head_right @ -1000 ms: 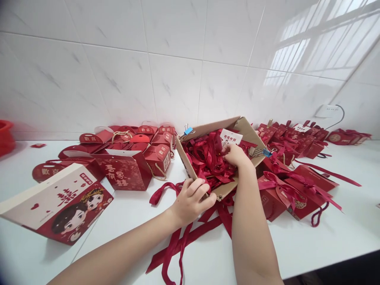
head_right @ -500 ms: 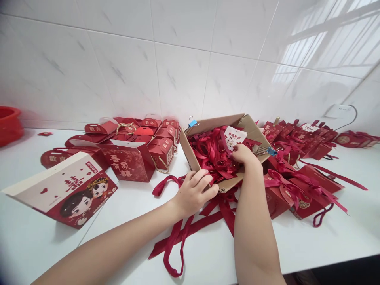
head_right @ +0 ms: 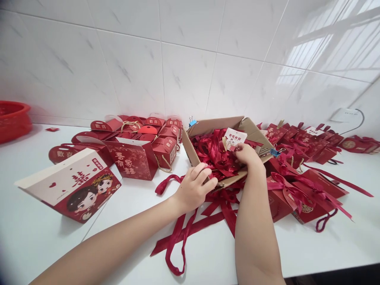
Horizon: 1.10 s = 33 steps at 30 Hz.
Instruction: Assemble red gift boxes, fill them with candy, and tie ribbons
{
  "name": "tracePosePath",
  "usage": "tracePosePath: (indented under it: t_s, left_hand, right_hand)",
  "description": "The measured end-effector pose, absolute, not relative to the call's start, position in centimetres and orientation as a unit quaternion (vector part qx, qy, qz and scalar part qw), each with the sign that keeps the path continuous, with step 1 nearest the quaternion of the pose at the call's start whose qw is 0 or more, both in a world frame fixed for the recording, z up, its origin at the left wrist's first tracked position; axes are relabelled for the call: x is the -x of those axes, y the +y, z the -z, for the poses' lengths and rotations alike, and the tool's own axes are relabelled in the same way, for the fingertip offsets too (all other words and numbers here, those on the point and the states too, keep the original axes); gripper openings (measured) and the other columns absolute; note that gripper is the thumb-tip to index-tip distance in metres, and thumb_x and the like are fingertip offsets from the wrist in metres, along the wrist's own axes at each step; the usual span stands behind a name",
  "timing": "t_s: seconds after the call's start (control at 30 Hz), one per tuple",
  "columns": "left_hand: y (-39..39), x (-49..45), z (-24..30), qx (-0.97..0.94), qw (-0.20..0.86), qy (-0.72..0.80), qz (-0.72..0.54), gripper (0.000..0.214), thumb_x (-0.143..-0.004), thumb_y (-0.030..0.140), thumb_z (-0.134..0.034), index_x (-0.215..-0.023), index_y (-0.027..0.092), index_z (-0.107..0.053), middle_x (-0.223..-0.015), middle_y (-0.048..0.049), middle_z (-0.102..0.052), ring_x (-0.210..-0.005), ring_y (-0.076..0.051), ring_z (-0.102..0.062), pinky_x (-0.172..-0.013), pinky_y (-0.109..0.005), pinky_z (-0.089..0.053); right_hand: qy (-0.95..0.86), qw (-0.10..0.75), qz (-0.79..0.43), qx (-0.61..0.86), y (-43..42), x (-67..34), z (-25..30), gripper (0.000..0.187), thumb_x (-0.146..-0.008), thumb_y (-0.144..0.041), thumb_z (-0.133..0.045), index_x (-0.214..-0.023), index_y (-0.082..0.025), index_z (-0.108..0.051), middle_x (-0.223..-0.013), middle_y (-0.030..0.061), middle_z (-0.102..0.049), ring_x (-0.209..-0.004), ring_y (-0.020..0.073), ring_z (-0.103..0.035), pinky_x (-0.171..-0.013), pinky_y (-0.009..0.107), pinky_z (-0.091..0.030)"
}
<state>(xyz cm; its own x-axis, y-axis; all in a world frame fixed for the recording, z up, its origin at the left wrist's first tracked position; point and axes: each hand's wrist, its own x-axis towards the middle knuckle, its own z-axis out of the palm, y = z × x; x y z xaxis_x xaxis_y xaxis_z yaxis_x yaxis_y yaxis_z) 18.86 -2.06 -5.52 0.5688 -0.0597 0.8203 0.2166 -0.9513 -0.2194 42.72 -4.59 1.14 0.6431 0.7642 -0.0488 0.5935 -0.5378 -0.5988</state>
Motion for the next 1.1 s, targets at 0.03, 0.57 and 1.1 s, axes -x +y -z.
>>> tracePosePath:
  t_s: [0.03,0.57,1.1]
  left_hand:
    - [-2.1,-18.8,5.5,0.873,0.148,-0.044,0.462,0.020,-0.088,0.009,-0.045,-0.098,0.018,-0.059,-0.100,-0.0090,-0.058,-0.117,-0.026,-0.047,-0.081,-0.033,-0.040]
    - [1.3,-17.9,3.3,0.892,-0.100,-0.145,0.416,0.073,-0.066,-0.004,-0.044,-0.135,0.019,-0.039,-0.144,-0.0142,-0.041,-0.141,-0.029,-0.025,-0.099,-0.047,-0.045]
    - [-5.3,-8.6,-9.8,0.829,-0.277,-0.097,0.475,0.011,-0.083,0.009,-0.056,-0.087,0.017,-0.062,-0.080,0.0020,-0.068,-0.073,-0.011,-0.063,-0.068,-0.023,-0.053]
  right_hand:
    - [-0.392,0.289,-0.154,0.860,-4.6,-42.7,-1.1,0.023,-0.092,-0.033,-0.055,-0.101,-0.012,-0.059,-0.079,-0.0001,-0.062,-0.059,0.0081,-0.057,-0.054,0.022,-0.050]
    - [-0.356,0.605,-0.051,0.711,-4.8,-39.7,-4.3,0.024,-0.068,-0.037,-0.069,-0.075,-0.015,-0.067,-0.053,0.0003,-0.057,-0.055,0.0174,-0.059,-0.049,0.028,-0.047]
    - [-0.584,0.704,-0.069,0.397,-8.6,-23.8,-8.8,0.009,-0.081,-0.018,-0.067,-0.084,-0.026,-0.070,-0.077,-0.0019,-0.071,-0.067,0.0116,-0.065,-0.061,0.023,-0.055]
